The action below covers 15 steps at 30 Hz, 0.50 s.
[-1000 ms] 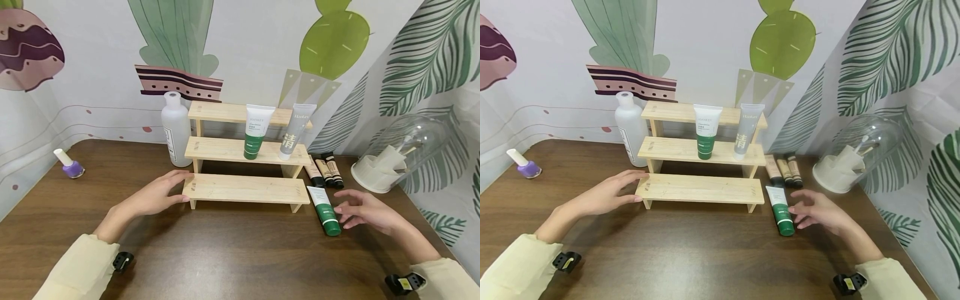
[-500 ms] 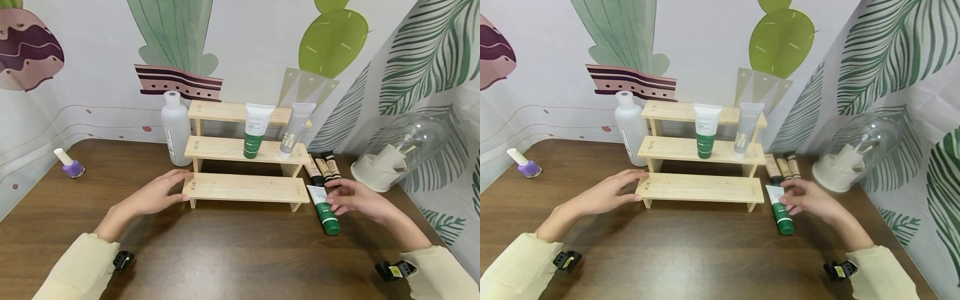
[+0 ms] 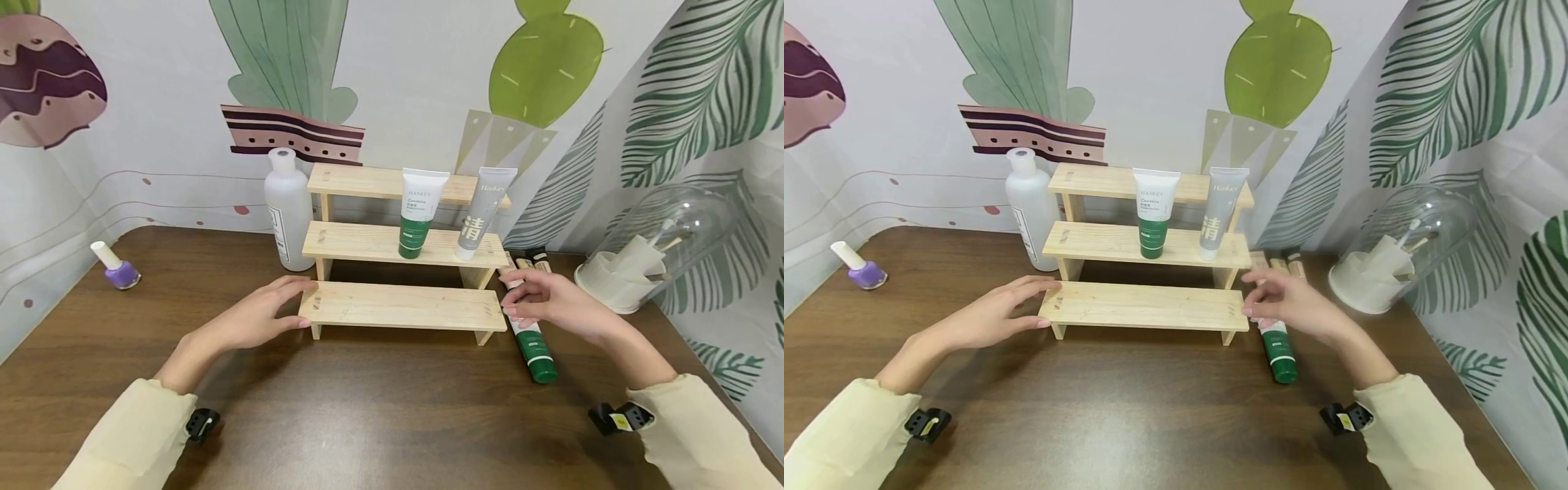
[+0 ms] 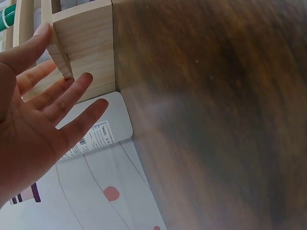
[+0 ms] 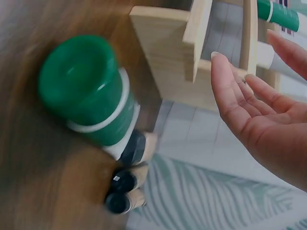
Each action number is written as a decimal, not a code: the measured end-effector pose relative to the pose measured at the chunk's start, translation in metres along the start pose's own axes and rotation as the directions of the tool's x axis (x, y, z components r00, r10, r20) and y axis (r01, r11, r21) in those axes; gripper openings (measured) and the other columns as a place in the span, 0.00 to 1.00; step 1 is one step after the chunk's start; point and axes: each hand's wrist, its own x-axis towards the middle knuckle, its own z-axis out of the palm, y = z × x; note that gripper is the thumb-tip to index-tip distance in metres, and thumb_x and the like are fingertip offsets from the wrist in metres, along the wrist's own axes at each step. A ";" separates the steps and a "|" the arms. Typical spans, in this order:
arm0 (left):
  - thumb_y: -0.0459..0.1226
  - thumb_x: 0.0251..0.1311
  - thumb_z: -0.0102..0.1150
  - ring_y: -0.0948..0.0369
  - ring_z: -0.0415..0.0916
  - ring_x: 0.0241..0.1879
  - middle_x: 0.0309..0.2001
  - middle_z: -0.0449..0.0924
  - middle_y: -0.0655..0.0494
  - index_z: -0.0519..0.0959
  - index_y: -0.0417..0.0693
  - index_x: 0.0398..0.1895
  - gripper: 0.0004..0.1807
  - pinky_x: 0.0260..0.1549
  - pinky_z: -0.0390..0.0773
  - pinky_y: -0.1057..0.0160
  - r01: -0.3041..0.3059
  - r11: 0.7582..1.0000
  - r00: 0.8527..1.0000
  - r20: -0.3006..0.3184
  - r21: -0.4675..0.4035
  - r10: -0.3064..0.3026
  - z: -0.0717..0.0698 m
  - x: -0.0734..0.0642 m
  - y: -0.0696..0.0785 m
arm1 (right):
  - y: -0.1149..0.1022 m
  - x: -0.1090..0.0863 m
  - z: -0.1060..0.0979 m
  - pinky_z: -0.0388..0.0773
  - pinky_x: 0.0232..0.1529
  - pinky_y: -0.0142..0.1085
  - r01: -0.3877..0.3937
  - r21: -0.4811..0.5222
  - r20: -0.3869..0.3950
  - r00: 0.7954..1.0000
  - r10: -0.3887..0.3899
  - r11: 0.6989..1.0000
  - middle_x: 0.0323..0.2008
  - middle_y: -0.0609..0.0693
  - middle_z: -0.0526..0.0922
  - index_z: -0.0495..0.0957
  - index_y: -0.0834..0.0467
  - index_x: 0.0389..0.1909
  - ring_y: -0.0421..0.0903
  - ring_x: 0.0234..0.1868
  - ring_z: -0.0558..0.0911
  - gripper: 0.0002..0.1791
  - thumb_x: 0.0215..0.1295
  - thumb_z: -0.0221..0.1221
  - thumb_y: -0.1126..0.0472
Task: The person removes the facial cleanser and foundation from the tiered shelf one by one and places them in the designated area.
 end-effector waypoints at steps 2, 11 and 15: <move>0.36 0.56 0.61 0.43 0.61 0.59 0.60 0.63 0.37 0.65 0.36 0.61 0.30 0.55 0.62 0.43 -0.001 1.000 1.000 -0.001 0.002 0.001 0.000 0.000 0.000 | -0.004 0.005 0.003 0.80 0.35 0.43 0.034 -0.007 0.009 0.999 -0.033 0.999 0.40 0.69 0.75 0.62 0.70 0.57 0.48 0.37 0.80 0.27 0.58 0.59 0.70; 0.37 0.55 0.61 0.42 0.62 0.59 0.59 0.64 0.37 0.65 0.36 0.60 0.30 0.55 0.63 0.44 0.004 1.000 1.000 0.001 0.006 -0.004 -0.001 -0.001 0.002 | -0.028 0.022 0.021 0.79 0.40 0.38 0.104 -0.071 -0.013 0.994 -0.105 0.992 0.41 0.65 0.77 0.69 0.64 0.53 0.47 0.38 0.80 0.23 0.57 0.61 0.66; 0.37 0.56 0.61 0.42 0.62 0.59 0.59 0.64 0.38 0.65 0.36 0.60 0.30 0.55 0.62 0.43 0.002 1.000 1.000 0.002 0.006 -0.002 -0.002 -0.001 0.003 | -0.038 0.029 0.029 0.77 0.42 0.35 0.134 -0.114 -0.036 0.990 -0.139 0.984 0.42 0.59 0.79 0.69 0.63 0.54 0.47 0.42 0.80 0.23 0.57 0.62 0.65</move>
